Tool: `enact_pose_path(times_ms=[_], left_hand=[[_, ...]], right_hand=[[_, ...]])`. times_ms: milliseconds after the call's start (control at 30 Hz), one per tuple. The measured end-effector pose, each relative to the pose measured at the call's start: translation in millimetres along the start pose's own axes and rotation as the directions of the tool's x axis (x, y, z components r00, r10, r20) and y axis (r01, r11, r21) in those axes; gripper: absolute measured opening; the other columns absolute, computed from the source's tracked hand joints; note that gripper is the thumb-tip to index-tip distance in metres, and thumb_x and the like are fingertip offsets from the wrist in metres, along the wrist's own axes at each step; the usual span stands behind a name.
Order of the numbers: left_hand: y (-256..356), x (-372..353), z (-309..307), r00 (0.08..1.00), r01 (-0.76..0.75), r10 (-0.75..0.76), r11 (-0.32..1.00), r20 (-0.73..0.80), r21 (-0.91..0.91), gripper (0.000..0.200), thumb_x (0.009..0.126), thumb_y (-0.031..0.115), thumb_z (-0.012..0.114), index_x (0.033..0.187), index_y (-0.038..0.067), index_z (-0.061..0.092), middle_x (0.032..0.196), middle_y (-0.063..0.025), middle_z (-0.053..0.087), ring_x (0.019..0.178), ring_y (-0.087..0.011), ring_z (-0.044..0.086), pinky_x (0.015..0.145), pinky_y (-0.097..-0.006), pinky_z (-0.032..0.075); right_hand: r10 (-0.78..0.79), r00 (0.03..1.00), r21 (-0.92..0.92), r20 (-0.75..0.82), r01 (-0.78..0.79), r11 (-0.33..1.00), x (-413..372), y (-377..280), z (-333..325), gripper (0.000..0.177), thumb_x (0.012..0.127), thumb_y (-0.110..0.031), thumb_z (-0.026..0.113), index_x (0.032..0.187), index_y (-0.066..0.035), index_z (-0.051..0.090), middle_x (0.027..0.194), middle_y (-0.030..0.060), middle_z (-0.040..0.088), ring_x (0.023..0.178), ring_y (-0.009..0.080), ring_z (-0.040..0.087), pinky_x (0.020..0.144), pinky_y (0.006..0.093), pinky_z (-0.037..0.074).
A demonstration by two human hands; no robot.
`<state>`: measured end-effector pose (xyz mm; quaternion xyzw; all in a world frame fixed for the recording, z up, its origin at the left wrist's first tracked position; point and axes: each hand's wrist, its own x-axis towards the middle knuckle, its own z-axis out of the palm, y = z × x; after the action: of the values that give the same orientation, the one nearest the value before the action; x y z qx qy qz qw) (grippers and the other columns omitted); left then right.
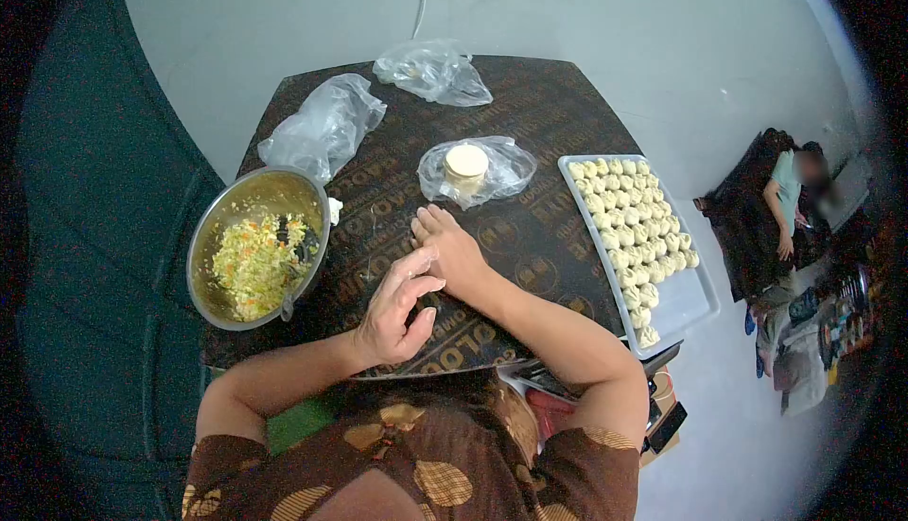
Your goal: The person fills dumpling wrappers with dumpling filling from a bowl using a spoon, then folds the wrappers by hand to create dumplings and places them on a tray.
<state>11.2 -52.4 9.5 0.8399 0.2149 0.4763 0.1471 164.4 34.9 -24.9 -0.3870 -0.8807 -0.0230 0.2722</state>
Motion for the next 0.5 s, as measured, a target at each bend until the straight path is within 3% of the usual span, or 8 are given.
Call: enact_pose_path(times_ms=[100, 167, 200, 233, 300, 333, 500], left_hand=[[0, 0, 3, 1.0, 0.001, -0.002, 0.999, -0.018, -0.039, 0.04, 0.077, -0.002, 0.055, 0.116, -0.002, 0.049, 0.133, -0.0314, 0.04, 0.119, -0.0419, 0.047, 0.097, -0.0461, 0.043], [2, 1, 3, 0.999, -0.041, 0.041, 0.997, -0.011, -0.063, 0.039, 0.078, 0.001, 0.057, 0.115, -0.002, 0.048, 0.132, -0.0299, 0.041, 0.115, -0.0447, 0.048, 0.098, -0.0476, 0.041], [3, 2, 3, 0.999, -0.041, 0.04, 0.997, -0.011, -0.067, 0.039, 0.078, 0.001, 0.057, 0.115, -0.002, 0.048, 0.132, -0.0299, 0.041, 0.115, -0.0447, 0.048, 0.098, -0.0476, 0.041], [3, 3, 2, 0.998, -0.054, 0.053, 0.997, -0.023, -0.051, 0.039, 0.077, 0.001, 0.057, 0.115, -0.002, 0.048, 0.131, -0.03, 0.041, 0.114, -0.0449, 0.049, 0.097, -0.0471, 0.042], [4, 2, 0, 0.997, -0.061, 0.06, 0.998, -0.038, -0.033, 0.039, 0.077, 0.0, 0.057, 0.115, -0.002, 0.048, 0.131, -0.03, 0.042, 0.113, -0.045, 0.049, 0.096, -0.0467, 0.042], [4, 1, -2, 0.998, -0.063, 0.063, 0.998, -0.032, -0.012, 0.039, 0.077, 0.0, 0.057, 0.115, -0.002, 0.048, 0.131, -0.0302, 0.042, 0.112, -0.0452, 0.05, 0.096, -0.0467, 0.043], [12, -5, -13, 0.999, -0.026, 0.024, 0.996, 0.028, 0.08, 0.03, 0.075, -0.001, 0.059, 0.104, -0.003, 0.054, 0.126, -0.0279, 0.047, 0.108, -0.042, 0.054, 0.09, -0.0432, 0.047]], right_hand=[[-0.046, 0.998, -0.007, 0.031, 0.046, 0.999, -18, -2, -22, 0.042, 0.079, -0.015, 0.063, 0.117, 0.003, 0.06, 0.129, 0.0223, 0.053, 0.125, 0.0389, 0.046, 0.103, 0.0402, 0.041], [-0.048, 0.988, 0.203, 0.147, 0.018, 0.979, -18, 6, -32, 0.042, 0.077, -0.01, 0.062, 0.116, 0.006, 0.058, 0.129, 0.0247, 0.053, 0.124, 0.038, 0.047, 0.104, 0.0399, 0.039], [0.076, 0.997, 0.336, 0.025, -0.08, 0.939, -17, 6, -37, 0.042, 0.078, -0.005, 0.062, 0.119, 0.005, 0.057, 0.131, 0.0247, 0.051, 0.125, 0.0373, 0.046, 0.105, 0.0396, 0.039], [0.122, 0.988, 0.232, -0.098, -0.097, 0.968, -20, 4, -46, 0.041, 0.08, -0.008, 0.065, 0.118, 0.005, 0.056, 0.127, 0.0237, 0.053, 0.119, 0.0381, 0.05, 0.101, 0.0405, 0.041], [0.12, 0.986, 0.109, -0.117, -0.107, 0.988, -27, 5, -62, 0.04, 0.08, -0.013, 0.069, 0.113, 0.005, 0.056, 0.116, 0.0228, 0.056, 0.104, 0.0376, 0.055, 0.09, 0.0435, 0.045], [0.149, 0.985, 0.024, -0.09, -0.147, 0.989, -30, 4, -66, 0.043, 0.077, -0.02, 0.073, 0.107, 0.004, 0.055, 0.099, 0.02, 0.058, 0.088, 0.0367, 0.055, 0.078, 0.0447, 0.046], [0.138, 0.99, 0.003, -0.029, -0.138, 0.99, -42, 1, -61, 0.048, 0.072, -0.028, 0.076, 0.101, 0.003, 0.054, 0.084, 0.017, 0.059, 0.081, 0.0362, 0.056, 0.073, 0.0427, 0.046]])
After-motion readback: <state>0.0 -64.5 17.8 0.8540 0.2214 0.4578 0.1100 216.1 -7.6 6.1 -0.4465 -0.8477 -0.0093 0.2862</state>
